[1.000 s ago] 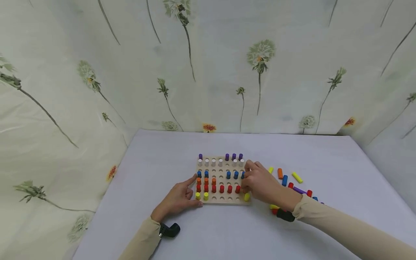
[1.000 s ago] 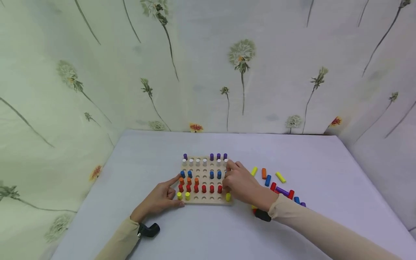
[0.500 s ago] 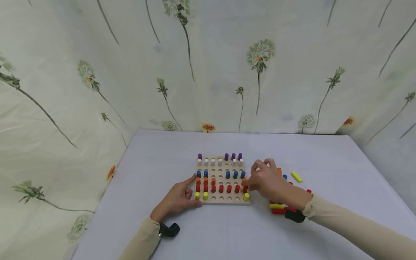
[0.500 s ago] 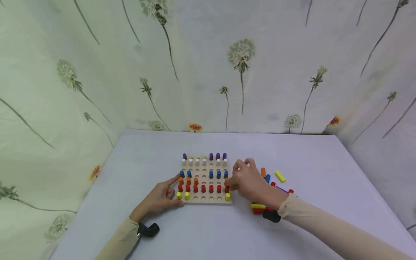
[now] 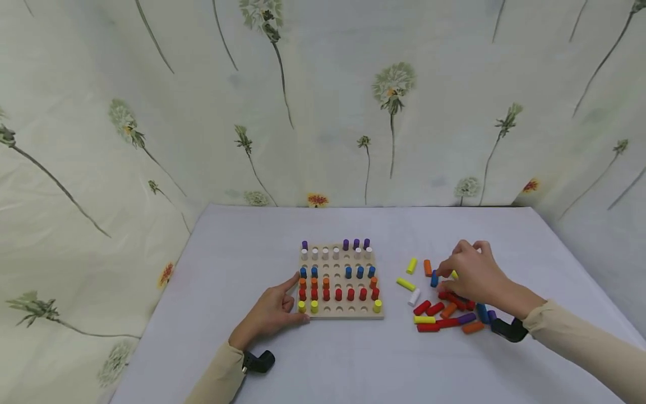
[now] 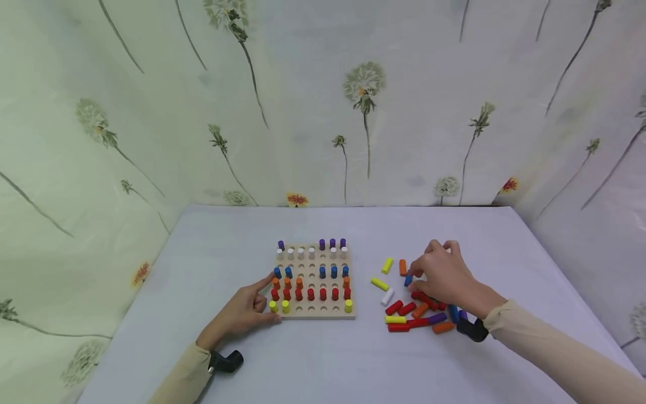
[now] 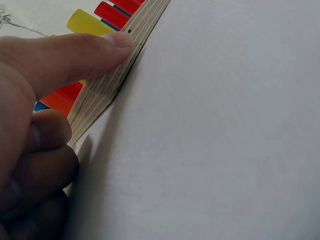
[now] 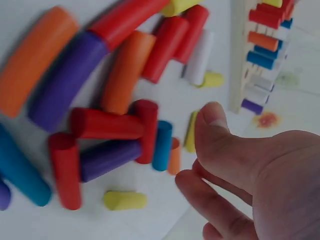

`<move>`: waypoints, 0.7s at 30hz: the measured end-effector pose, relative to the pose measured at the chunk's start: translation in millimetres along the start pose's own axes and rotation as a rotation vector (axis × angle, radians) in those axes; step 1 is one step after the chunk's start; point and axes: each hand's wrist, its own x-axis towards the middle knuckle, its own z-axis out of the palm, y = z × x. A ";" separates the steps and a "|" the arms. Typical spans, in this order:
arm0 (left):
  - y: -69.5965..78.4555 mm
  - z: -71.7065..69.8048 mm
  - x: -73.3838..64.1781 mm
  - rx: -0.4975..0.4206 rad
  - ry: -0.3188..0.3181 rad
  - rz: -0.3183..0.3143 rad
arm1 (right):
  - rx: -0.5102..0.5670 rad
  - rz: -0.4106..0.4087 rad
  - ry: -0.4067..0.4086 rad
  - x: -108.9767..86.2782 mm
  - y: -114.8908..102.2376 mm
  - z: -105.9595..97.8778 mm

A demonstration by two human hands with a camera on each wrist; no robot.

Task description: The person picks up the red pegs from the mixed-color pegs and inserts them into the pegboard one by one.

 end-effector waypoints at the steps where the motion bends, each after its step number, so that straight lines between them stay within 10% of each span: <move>1: -0.6 0.0 -0.4 0.002 0.003 -0.004 | -0.008 0.012 -0.005 -2.1 3.7 1.7; 21: 1.7 0.6 -1.1 0.011 0.011 0.001 | 0.049 0.130 -0.014 -10.4 20.6 31.7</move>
